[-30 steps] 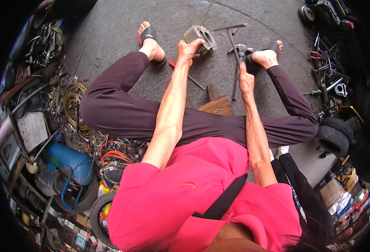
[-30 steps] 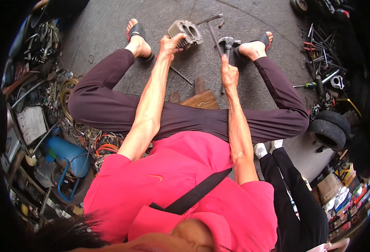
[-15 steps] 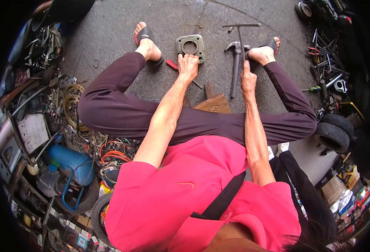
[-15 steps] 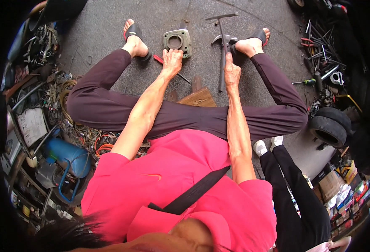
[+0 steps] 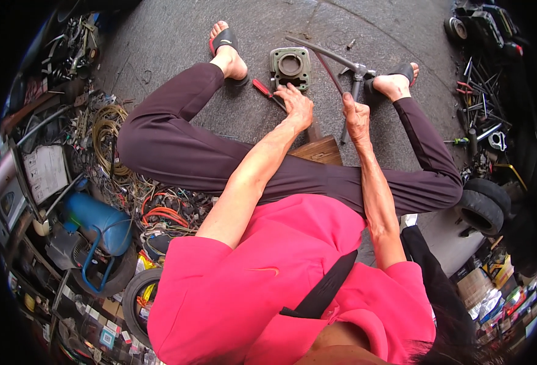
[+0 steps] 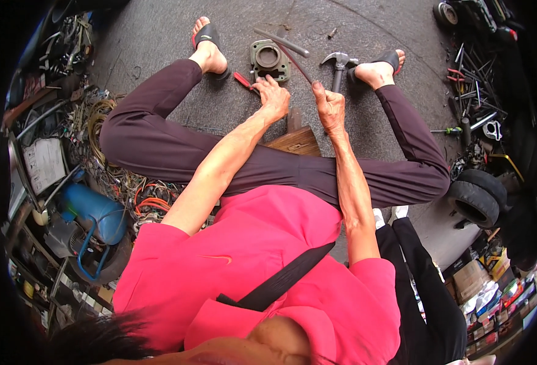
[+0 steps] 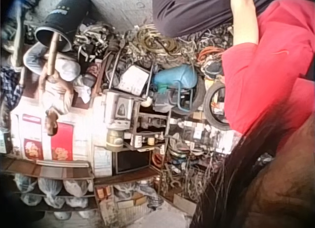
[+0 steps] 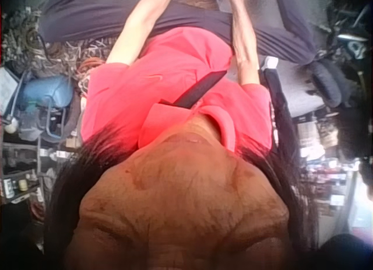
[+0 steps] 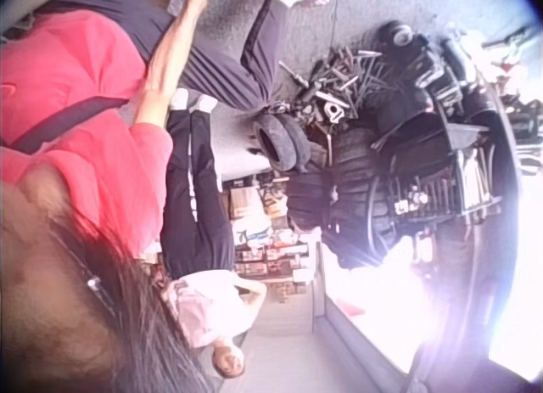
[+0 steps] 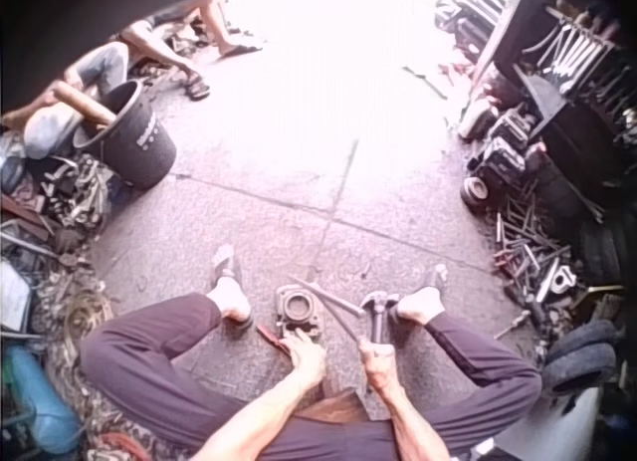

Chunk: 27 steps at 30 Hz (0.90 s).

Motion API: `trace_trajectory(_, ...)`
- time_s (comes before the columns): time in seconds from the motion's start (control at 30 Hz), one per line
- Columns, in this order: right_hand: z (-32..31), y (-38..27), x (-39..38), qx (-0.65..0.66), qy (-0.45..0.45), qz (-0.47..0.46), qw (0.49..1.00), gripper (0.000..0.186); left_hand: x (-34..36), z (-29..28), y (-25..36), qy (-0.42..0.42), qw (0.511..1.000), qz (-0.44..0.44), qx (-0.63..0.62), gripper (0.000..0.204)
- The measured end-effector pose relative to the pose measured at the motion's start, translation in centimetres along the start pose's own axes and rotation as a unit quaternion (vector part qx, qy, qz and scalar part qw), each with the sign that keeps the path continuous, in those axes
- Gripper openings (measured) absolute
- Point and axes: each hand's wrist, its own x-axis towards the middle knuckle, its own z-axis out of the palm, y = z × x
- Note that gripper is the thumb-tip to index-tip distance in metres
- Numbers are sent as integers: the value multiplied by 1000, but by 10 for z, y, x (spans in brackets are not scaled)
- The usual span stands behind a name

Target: Disassembling a motorcycle engine cylinder head and removing internal components using a T-wrench and hammer.

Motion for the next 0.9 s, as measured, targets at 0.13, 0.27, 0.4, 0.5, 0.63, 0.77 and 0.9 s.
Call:
trace_trajectory(0.13,0,5,5,-288,-9,97,953,73,-4,-11,-3,-139,987,-14,-80,51)
trace_trajectory(0.27,1,7,7,-308,-31,108,945,79,-6,-15,-9,-141,979,-19,-147,52)
trace_trajectory(0.4,-2,1,5,-180,-15,8,983,70,-3,-7,-9,-134,982,3,-135,54)
trace_trajectory(0.5,-1,2,1,-104,-8,9,994,64,-1,-1,-8,-125,983,-7,-135,50)
trace_trajectory(0.63,6,7,8,-388,-13,22,921,78,2,1,-7,-132,983,-7,-125,56)
trace_trajectory(0.77,8,-1,4,-366,-42,22,930,77,2,5,-5,-144,983,-10,-113,56)
trace_trajectory(0.9,6,-13,-3,-164,-34,-16,986,71,3,9,-5,-124,985,-3,-119,56)
